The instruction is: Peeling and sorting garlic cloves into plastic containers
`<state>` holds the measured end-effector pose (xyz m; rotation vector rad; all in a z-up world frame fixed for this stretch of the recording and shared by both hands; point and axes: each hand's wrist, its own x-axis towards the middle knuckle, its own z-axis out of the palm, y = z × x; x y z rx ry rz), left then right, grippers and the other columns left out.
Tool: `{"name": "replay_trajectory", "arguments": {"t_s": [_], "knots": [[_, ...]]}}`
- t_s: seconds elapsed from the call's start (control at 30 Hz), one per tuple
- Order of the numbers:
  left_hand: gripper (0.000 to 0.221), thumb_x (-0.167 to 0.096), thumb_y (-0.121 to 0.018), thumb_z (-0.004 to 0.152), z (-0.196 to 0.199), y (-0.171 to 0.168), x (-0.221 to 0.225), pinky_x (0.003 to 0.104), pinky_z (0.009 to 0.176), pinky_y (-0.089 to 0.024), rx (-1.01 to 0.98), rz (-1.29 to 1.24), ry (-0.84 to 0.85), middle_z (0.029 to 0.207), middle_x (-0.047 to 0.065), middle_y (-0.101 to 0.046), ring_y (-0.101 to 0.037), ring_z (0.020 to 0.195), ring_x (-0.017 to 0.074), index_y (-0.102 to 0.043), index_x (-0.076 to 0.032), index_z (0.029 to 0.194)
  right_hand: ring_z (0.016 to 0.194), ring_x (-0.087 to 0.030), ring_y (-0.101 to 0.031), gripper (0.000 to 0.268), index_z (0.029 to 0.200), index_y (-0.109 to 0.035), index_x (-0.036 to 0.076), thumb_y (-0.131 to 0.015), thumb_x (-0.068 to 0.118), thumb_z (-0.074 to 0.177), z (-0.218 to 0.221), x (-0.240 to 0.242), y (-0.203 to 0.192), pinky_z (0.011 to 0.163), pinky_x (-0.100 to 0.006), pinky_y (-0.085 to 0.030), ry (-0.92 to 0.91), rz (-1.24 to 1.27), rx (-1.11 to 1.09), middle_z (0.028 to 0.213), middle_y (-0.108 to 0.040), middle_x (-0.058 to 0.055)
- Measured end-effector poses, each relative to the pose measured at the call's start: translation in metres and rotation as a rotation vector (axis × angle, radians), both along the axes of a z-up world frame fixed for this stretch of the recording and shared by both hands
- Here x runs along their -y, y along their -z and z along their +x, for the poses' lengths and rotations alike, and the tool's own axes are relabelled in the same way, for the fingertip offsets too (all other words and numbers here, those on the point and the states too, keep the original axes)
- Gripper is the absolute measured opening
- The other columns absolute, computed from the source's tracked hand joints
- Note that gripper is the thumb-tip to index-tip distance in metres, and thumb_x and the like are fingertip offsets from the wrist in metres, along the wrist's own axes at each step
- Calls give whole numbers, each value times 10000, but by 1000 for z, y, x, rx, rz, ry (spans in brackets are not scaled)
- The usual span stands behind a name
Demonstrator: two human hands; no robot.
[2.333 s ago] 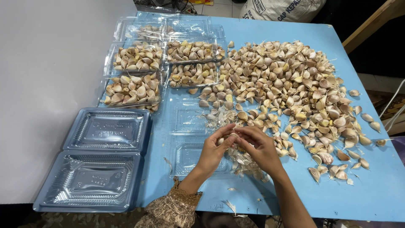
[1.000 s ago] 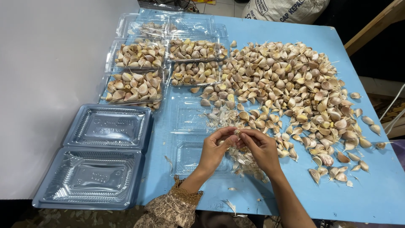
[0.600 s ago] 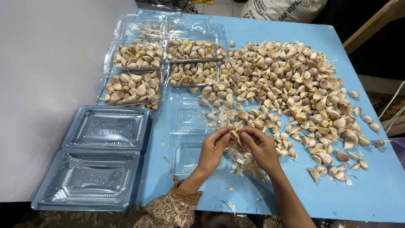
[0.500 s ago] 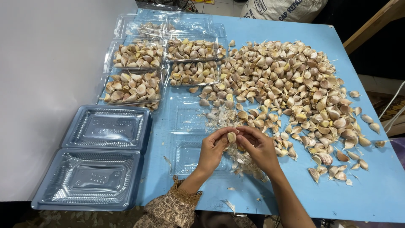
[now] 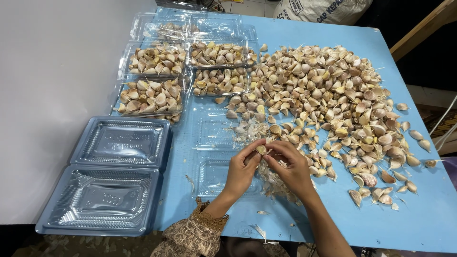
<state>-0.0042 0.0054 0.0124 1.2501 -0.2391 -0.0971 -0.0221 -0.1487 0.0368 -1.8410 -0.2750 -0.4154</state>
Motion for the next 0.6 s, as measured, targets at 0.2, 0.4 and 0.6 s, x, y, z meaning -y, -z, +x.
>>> {"name": "replay_trajectory", "arguments": {"t_s": [0.2, 0.4, 0.6], "knots": [[421, -34, -574, 1002, -11, -25, -5, 427, 1036, -546, 35, 170, -5, 1339, 241, -645, -643, 1218, 357, -593, -80, 1420, 931, -224, -715, 382, 1248, -677, -55, -707, -71, 867, 0, -1, 3, 791, -376, -630, -58, 49, -94, 1207, -668, -184], [472, -253, -474, 1075, 1, -11, -7, 427, 1147, -438, -315, -198, 183, 1509, 374, -407, -473, 1378, 454, -502, 13, 1465, 867, -194, -677, 367, 1241, -652, -76, -681, -87, 875, 4, 2, 19, 770, -366, -641, -105, 275, -229, 1102, -646, -148], [576, -46, -337, 954, 5, -6, -29, 447, 1201, -339, -455, -548, 291, 1523, 378, -263, -295, 1452, 506, -338, 87, 1514, 841, -206, -673, 368, 1251, -637, -91, -655, -85, 884, -1, 4, 10, 754, -401, -625, -96, 350, -297, 1022, -564, -129]]}}
